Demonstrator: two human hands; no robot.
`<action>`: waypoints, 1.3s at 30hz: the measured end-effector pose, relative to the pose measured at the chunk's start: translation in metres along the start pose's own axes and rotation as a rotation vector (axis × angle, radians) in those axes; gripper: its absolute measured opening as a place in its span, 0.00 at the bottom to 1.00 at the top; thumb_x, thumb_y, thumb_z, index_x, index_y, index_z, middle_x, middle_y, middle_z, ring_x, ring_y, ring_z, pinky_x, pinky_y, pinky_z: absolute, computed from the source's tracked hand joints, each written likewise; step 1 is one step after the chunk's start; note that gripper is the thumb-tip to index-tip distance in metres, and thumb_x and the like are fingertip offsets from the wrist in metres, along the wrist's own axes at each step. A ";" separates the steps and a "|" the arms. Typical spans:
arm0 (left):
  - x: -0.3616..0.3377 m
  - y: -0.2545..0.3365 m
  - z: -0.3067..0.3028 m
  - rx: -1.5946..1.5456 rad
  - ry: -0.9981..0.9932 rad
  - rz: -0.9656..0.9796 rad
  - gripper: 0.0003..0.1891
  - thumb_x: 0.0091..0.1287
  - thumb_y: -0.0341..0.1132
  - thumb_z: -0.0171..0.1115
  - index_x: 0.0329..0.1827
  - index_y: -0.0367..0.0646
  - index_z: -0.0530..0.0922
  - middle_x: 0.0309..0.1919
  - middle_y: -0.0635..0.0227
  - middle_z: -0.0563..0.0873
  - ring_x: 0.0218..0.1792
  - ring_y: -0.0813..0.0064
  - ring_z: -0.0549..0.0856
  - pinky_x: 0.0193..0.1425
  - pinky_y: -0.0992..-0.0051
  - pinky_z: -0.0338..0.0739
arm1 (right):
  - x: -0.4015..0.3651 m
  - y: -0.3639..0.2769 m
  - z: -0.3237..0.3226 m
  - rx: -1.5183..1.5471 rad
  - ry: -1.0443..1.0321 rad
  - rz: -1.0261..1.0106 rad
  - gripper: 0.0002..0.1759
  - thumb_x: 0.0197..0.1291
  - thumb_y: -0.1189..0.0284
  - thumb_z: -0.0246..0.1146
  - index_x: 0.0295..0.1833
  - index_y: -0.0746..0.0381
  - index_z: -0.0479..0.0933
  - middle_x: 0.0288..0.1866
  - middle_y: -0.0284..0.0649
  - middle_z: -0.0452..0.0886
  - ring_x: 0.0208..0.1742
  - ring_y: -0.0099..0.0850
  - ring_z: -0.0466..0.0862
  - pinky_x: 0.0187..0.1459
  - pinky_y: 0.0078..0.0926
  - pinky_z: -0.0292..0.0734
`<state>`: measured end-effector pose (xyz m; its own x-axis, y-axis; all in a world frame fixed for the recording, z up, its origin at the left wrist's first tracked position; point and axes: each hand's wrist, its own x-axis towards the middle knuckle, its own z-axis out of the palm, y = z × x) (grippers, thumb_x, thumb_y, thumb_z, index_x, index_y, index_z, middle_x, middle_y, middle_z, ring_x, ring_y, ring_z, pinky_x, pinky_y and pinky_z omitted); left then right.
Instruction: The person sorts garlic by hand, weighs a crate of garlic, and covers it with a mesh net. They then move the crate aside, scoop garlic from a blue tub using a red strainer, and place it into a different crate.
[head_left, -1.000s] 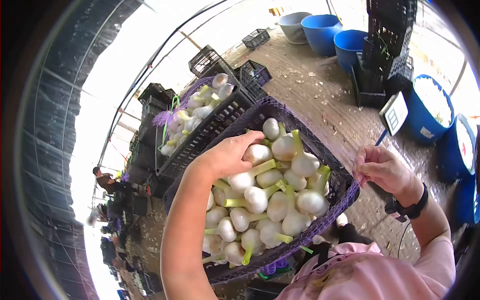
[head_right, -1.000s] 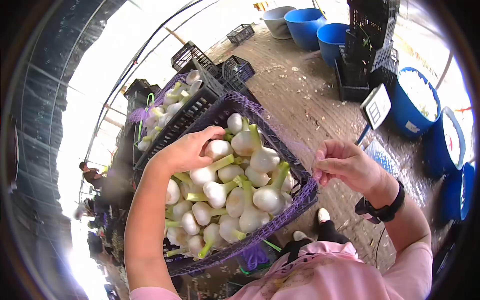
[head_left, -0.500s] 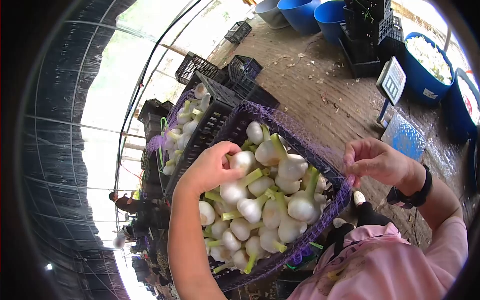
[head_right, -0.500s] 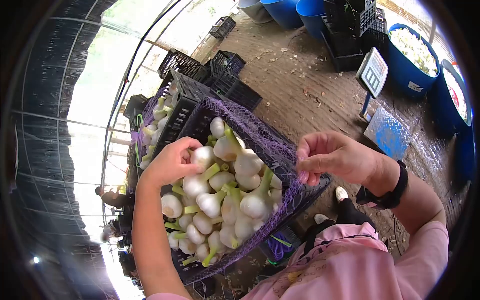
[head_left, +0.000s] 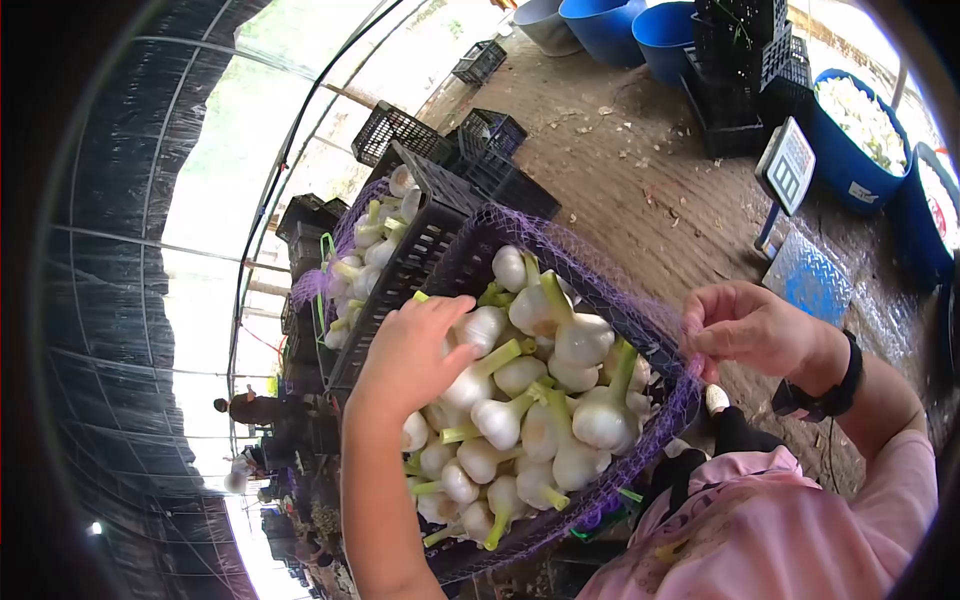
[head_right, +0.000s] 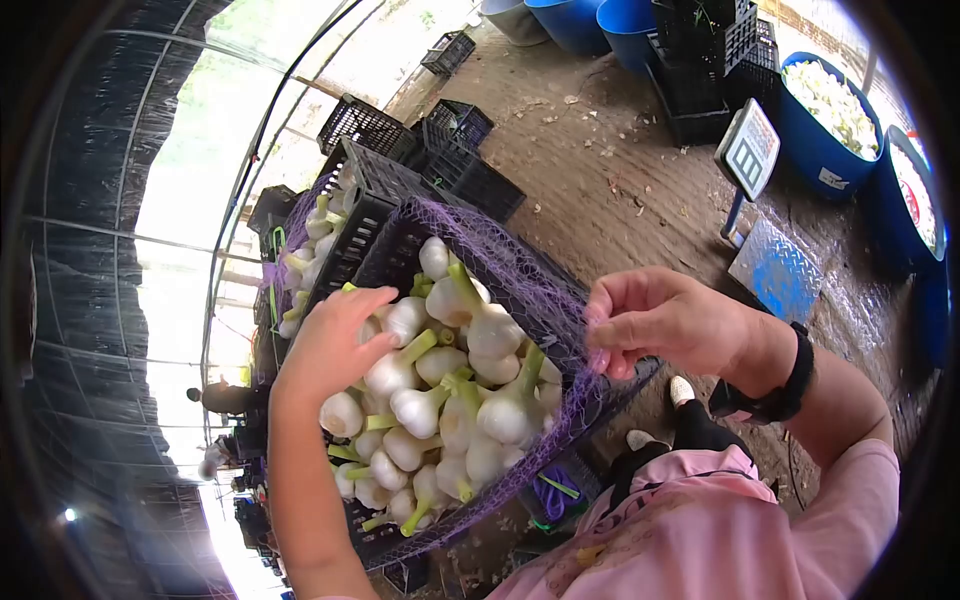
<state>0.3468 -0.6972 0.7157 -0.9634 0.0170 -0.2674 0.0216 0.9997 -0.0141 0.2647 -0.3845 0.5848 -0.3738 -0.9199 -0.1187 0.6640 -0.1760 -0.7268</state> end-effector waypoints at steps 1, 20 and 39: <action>0.006 0.003 0.003 0.062 0.023 -0.012 0.24 0.52 0.37 0.66 0.54 0.42 0.76 0.48 0.57 0.81 0.50 0.57 0.80 0.56 0.64 0.73 | 0.001 -0.003 0.003 0.019 0.025 0.028 0.05 0.64 0.73 0.59 0.39 0.63 0.73 0.33 0.36 0.81 0.30 0.20 0.80 0.33 0.16 0.76; -0.014 -0.005 -0.016 -0.426 0.404 -0.046 0.27 0.56 0.31 0.64 0.61 0.39 0.69 0.64 0.60 0.70 0.47 0.68 0.80 0.48 0.71 0.77 | 0.089 -0.023 0.019 -0.125 0.184 0.053 0.09 0.62 0.65 0.63 0.39 0.60 0.74 0.25 0.26 0.73 0.21 0.15 0.71 0.22 0.12 0.67; -0.327 -0.119 0.116 -1.174 0.877 -1.025 0.25 0.67 0.48 0.56 0.63 0.44 0.68 0.52 0.64 0.78 0.45 0.74 0.78 0.43 0.73 0.74 | 0.061 -0.116 0.038 -0.577 -0.026 -0.220 0.06 0.59 0.74 0.61 0.33 0.63 0.72 0.23 0.34 0.75 0.19 0.17 0.74 0.15 0.15 0.66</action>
<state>0.6904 -0.8241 0.6936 -0.3233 -0.9451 -0.0481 -0.4226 0.0987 0.9009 0.1888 -0.4336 0.6876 -0.4413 -0.8931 0.0874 0.1125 -0.1516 -0.9820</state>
